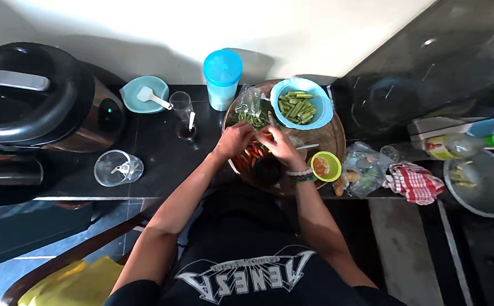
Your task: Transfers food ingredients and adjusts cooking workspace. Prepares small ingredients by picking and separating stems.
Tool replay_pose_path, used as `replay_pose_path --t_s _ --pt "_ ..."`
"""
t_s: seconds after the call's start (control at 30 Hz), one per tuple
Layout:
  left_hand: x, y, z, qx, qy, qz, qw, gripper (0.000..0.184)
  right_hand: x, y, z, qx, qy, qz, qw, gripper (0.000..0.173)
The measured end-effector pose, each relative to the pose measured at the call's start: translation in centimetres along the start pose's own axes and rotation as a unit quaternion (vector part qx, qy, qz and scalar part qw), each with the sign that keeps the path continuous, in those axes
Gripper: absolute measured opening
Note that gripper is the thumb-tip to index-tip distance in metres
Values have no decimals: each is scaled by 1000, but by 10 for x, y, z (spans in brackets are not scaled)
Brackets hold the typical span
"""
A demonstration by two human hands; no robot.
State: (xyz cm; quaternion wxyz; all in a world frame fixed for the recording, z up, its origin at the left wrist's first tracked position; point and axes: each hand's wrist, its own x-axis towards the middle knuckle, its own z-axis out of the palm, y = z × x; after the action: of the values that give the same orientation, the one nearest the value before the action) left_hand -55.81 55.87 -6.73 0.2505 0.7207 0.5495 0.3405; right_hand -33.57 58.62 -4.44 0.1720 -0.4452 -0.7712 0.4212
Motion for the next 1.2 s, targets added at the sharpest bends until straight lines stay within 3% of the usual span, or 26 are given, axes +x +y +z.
replay_pose_path --t_s 0.07,0.2,0.3,0.33,0.37,0.43,0.47,0.57,0.63,0.73,0.8,0.9,1.07,1.2 --pt "4 7 -5 -82 13 14 996 24 0 0 -4 40 14 -34 999 26" --pt "5 26 -11 -277 -65 -74 956 36 -5 -2 -5 196 -5 -57 979 18" --pt "0 26 0 -417 -81 -93 900 29 -5 -1 6 369 -26 -31 929 15" --pt "-1 22 3 -415 -78 -89 902 28 -3 3 10 413 -32 -17 910 16" --pt "-1 15 5 -365 -69 -80 925 27 -2 8 14 444 -27 -4 895 16" --pt "-1 -4 8 -156 -68 -55 984 25 -4 16 17 486 -15 22 874 17" --pt "-1 -12 9 -50 -99 -58 992 24 -5 20 18 499 -12 34 866 19" --pt "-5 -22 16 131 -212 -92 964 24 -3 28 19 532 10 84 843 31" --pt "-8 -25 24 188 -228 -92 951 23 2 28 20 549 35 134 824 37" --pt "-10 -32 30 209 -202 -92 952 18 9 32 26 514 71 200 831 36" --pt "-13 -34 29 201 -165 -84 962 18 10 34 36 399 83 207 890 36" --pt "-15 -26 18 149 -120 -83 978 20 6 27 38 141 33 154 977 41" --pt "-16 -19 12 77 -51 -107 990 22 20 29 45 -42 -42 126 990 48" --pt "-23 -17 12 8 -5 -105 994 18 24 32 47 -14 -18 109 994 53"
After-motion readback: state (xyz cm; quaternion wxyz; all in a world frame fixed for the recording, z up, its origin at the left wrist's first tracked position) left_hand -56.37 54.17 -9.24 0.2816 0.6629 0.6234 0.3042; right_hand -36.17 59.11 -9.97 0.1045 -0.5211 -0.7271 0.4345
